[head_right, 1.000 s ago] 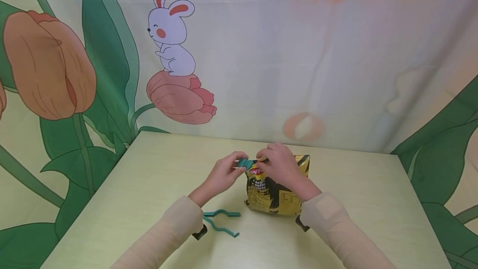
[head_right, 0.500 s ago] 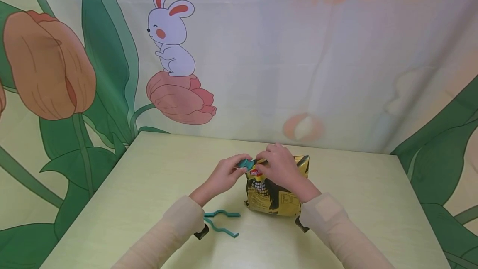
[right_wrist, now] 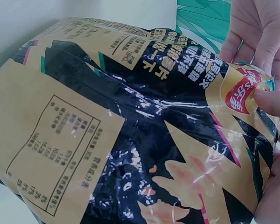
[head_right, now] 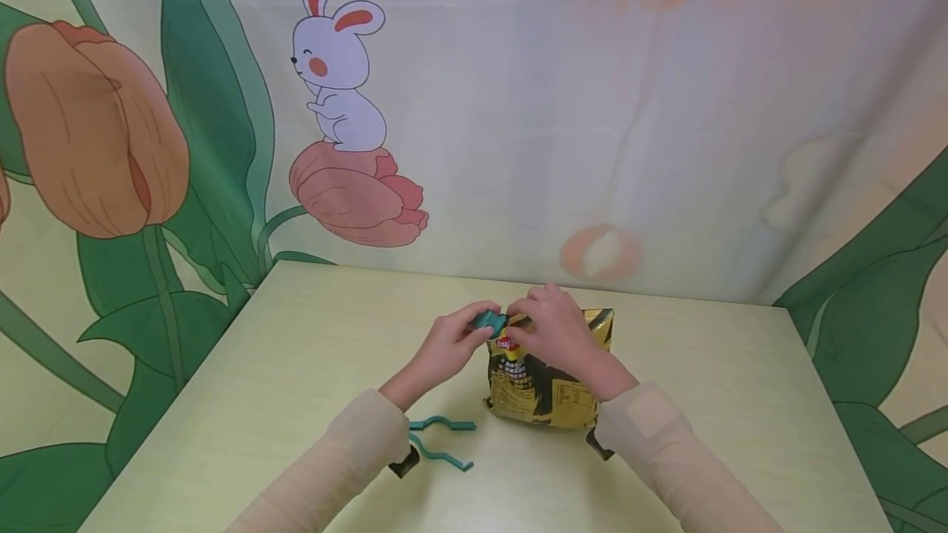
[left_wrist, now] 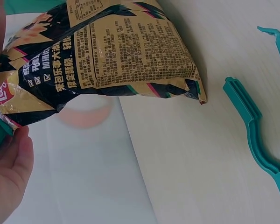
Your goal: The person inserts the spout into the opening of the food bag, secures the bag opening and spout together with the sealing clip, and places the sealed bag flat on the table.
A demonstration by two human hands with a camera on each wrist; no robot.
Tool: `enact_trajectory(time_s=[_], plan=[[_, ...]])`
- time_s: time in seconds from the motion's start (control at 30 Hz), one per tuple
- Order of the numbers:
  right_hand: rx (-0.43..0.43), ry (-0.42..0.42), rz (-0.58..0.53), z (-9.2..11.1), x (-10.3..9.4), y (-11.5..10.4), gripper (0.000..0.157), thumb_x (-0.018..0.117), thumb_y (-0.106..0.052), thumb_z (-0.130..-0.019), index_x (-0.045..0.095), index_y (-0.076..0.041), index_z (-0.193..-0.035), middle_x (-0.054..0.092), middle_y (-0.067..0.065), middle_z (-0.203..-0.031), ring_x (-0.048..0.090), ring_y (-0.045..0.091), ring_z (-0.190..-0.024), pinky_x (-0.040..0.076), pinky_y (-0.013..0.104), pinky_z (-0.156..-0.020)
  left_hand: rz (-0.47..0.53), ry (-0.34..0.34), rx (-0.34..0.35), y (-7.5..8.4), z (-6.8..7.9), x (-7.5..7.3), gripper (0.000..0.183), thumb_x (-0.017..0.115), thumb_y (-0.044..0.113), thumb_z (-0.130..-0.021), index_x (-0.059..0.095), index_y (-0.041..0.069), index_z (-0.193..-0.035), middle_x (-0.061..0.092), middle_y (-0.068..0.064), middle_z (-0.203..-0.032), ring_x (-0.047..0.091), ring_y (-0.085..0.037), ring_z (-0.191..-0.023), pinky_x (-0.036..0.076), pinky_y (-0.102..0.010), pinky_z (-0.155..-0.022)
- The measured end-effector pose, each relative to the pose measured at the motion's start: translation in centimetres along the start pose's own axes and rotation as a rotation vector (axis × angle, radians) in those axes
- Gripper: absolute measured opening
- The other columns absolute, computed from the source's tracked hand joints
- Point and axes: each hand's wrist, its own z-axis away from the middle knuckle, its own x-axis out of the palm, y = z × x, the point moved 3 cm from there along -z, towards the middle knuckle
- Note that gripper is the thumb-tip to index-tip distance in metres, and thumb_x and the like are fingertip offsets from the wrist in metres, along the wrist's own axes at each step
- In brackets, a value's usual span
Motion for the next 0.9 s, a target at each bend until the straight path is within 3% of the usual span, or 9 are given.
enact_trajectory(time_s=[0.27, 0.53, 0.9], plan=[[0.007, 0.009, -0.016, -0.03, -0.03, 0.0, 0.019, 0.07, -0.026, -0.075, 0.07, -0.012, -0.088, 0.049, -0.004, -0.068, 0.038, 0.011, -0.064, 0.031, 0.022, -0.055, 0.007, 0.007, -0.025, 0.01, -0.07, 0.4, 0.032, 0.047, 0.016, -0.091, 0.048, 0.012, -0.123, 0.057, -0.006, -0.114, 0.052, -0.013, -0.079, 0.045, -0.019, -0.064], [-0.006, 0.03, -0.013, -0.06, 0.08, 0.16, 0.016, 0.07, -0.025, -0.076, 0.07, -0.012, -0.086, 0.052, -0.003, -0.068, 0.04, 0.011, -0.064, 0.033, 0.022, -0.055, -0.008, 0.046, 0.007, -0.22, 0.07, 0.36, 0.032, 0.046, 0.015, -0.091, 0.047, 0.01, -0.123, 0.055, -0.008, -0.118, 0.056, -0.017, -0.101, 0.049, -0.025, -0.08], [-0.016, 0.037, -0.002, -0.13, 0.45, 0.17, 0.013, 0.068, -0.022, -0.077, 0.071, -0.012, -0.085, 0.053, -0.004, -0.065, 0.04, 0.011, -0.062, 0.032, 0.022, -0.055, -0.014, 0.042, 0.026, 0.02, 0.21, 0.36, 0.033, 0.047, 0.012, -0.09, 0.047, 0.008, -0.123, 0.054, -0.01, -0.118, 0.057, -0.018, -0.099, 0.05, -0.024, -0.078]])
